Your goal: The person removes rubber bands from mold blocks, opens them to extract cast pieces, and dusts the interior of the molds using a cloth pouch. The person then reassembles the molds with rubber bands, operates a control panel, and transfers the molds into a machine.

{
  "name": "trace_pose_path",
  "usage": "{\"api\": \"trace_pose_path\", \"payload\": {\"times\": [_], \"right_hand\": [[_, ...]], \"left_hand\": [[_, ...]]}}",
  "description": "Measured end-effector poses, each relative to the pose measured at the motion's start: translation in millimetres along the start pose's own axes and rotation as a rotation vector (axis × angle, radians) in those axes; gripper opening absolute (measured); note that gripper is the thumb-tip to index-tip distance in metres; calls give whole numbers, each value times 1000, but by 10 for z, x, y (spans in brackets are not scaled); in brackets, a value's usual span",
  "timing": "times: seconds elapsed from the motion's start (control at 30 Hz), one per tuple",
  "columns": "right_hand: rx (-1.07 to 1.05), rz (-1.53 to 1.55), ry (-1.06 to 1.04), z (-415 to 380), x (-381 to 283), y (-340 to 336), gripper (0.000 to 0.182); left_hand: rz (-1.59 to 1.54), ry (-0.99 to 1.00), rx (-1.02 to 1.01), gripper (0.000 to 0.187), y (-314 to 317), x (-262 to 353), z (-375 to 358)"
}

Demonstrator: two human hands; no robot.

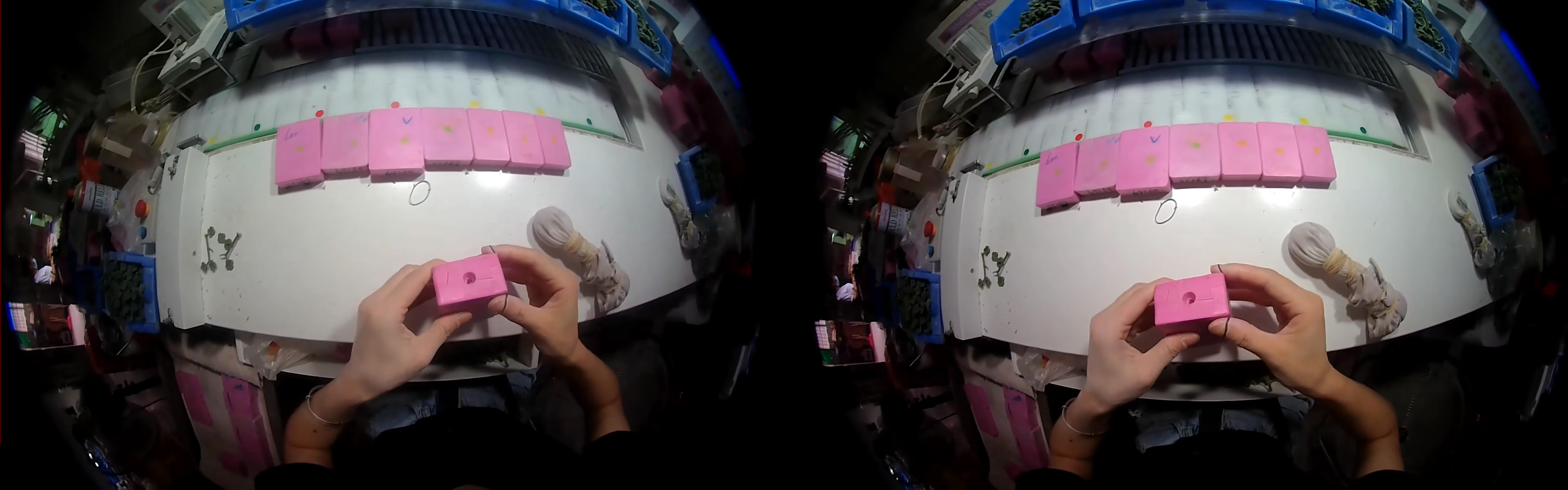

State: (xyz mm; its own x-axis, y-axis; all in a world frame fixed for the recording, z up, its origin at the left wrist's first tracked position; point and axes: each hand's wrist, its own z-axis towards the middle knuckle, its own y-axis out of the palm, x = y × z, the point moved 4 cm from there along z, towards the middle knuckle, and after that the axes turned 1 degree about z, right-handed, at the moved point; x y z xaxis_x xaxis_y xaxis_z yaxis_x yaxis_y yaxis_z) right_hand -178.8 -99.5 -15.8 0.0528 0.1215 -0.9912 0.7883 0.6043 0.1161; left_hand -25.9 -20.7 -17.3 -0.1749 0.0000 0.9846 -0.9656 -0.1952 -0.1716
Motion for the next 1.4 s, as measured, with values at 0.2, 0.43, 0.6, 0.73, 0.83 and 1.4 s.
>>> {"api": "trace_pose_path", "payload": {"times": [0.2, 0.43, 0.6, 0.73, 0.83, 1.4], "right_hand": [[-49, -202, -80, 39, -82, -55, 43], [-177, -635, -241, 159, -342, -57, 35], [-208, -455, -142, 540, -242, -170, 27], [-151, -703, -284, 920, 3, 153, 20], [-147, -870, -398, 1062, 95, 324, 8], [-400, -332, -366, 553, -608, 273, 8]], "left_hand": [[152, 123, -10, 41, -7, 86, 50], [192, 184, 64, 42, -19, -38, 59], [164, 161, 42, 41, -91, -82, 67], [180, 148, -17, 43, -153, -38, 70], [146, 124, 0, 41, -277, 2, 59], [34, 235, 221, 9, -278, 288, 287]]}}
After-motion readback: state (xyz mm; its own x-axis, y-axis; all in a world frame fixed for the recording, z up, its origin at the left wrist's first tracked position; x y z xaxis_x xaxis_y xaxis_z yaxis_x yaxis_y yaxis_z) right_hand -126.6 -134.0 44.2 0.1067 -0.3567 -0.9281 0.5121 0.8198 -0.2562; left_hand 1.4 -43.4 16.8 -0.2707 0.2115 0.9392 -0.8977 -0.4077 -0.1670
